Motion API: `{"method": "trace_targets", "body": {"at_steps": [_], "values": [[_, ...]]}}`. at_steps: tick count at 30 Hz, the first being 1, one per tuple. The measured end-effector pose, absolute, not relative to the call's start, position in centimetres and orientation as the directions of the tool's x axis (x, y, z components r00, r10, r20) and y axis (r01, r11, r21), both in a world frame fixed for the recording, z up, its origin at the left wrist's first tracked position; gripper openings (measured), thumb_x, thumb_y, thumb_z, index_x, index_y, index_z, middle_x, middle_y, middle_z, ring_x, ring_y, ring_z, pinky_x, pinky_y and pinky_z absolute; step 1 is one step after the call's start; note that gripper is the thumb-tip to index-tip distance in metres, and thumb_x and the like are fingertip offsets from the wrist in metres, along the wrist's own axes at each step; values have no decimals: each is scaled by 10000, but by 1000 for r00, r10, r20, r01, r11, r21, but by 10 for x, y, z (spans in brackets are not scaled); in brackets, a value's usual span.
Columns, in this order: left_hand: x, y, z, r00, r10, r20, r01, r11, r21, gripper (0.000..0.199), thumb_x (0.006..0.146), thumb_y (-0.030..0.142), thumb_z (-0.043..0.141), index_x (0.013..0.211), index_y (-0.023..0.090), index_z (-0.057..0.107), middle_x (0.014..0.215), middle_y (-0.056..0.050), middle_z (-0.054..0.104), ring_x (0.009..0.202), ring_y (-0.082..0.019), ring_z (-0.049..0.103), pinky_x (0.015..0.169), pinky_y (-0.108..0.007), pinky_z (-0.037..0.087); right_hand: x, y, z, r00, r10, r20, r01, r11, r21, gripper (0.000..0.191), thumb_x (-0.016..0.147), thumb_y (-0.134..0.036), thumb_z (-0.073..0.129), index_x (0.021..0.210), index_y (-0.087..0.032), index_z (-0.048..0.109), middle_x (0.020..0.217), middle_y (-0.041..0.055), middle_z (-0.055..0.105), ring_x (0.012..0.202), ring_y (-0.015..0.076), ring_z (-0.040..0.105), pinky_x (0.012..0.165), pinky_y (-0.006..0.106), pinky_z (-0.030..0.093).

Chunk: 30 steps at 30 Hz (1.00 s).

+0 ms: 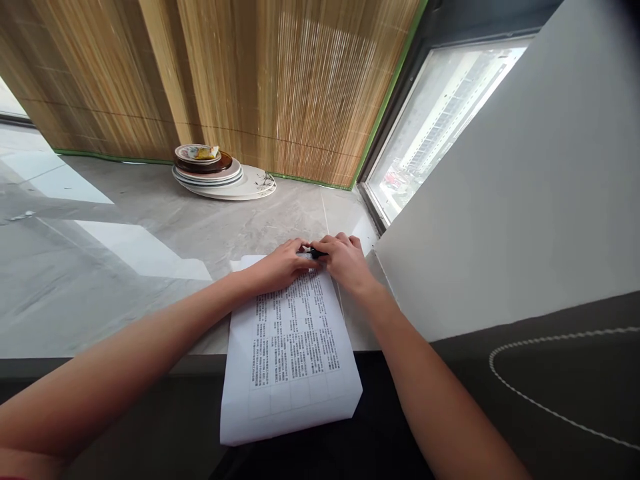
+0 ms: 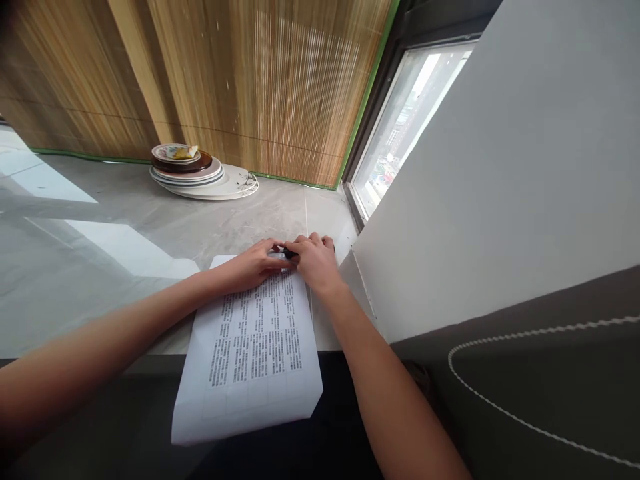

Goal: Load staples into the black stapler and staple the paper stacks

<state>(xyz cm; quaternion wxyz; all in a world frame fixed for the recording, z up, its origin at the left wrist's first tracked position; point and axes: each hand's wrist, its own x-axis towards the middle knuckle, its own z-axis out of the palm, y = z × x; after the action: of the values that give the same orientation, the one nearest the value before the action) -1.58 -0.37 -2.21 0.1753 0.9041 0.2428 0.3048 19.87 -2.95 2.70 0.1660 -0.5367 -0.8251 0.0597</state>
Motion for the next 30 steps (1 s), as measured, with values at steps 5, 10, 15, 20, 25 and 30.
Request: {"method": "trace_targets", "body": {"at_steps": [5, 10, 15, 20, 25, 30], "values": [[-20, -1, -24, 723, 537, 435, 373, -833, 408, 376, 1023, 191, 560, 1257, 358, 802, 1455, -117, 583, 1345, -305, 547, 1131, -560, 497, 208, -36, 22, -366, 874, 321, 824, 464, -325, 478, 970, -121, 564, 1365, -363, 683, 1265, 47, 738, 1167, 306, 597, 1054, 526, 414], [-25, 1, -21, 740, 541, 400, 392, -830, 398, 380, 1031, 176, 566, 1284, 347, 793, 1433, -131, 599, 1339, -298, 571, 1126, -533, 500, 230, -41, 20, -222, 906, 361, 836, 367, -407, 620, 881, -43, 575, 1430, -327, 623, 1220, 65, 736, 1161, 292, 634, 972, 448, 507], [-26, 3, -16, 726, 575, 376, 382, -793, 475, 408, 992, 203, 631, 1378, 291, 730, 1326, -137, 673, 1221, -289, 648, 1079, -525, 533, 231, -40, 22, 91, 866, 491, 868, 172, -465, 515, 865, -78, 568, 1349, -222, 669, 1208, 127, 736, 1160, 335, 645, 985, 479, 527], [-27, 12, -3, 512, 725, 461, 366, -670, 646, 307, 975, 219, 614, 1248, 227, 751, 1213, -105, 738, 1074, -252, 696, 1016, -443, 550, 200, -55, 29, 211, 822, 529, 746, 214, -631, 436, 889, -203, 605, 1324, -194, 644, 1240, 147, 736, 1159, 326, 678, 1040, 497, 536], [-51, 37, 7, 24, 863, 504, 250, -493, 833, 186, 864, 181, 593, 951, 182, 757, 948, -63, 717, 815, -179, 629, 744, -283, 504, 141, -83, 34, 73, 943, 324, 521, 241, -819, 399, 816, -235, 671, 1210, -243, 615, 1095, 67, 757, 972, 246, 730, 872, 389, 601], [-76, 57, 4, -187, 930, 317, -144, -345, 927, 141, 716, 194, 649, 837, 164, 716, 846, -26, 628, 650, -100, 498, 578, -211, 366, 102, -97, 21, -110, 982, 152, 561, 188, -807, 423, 710, -202, 667, 1123, -274, 610, 904, 8, 722, 828, 235, 697, 692, 322, 542]]}}
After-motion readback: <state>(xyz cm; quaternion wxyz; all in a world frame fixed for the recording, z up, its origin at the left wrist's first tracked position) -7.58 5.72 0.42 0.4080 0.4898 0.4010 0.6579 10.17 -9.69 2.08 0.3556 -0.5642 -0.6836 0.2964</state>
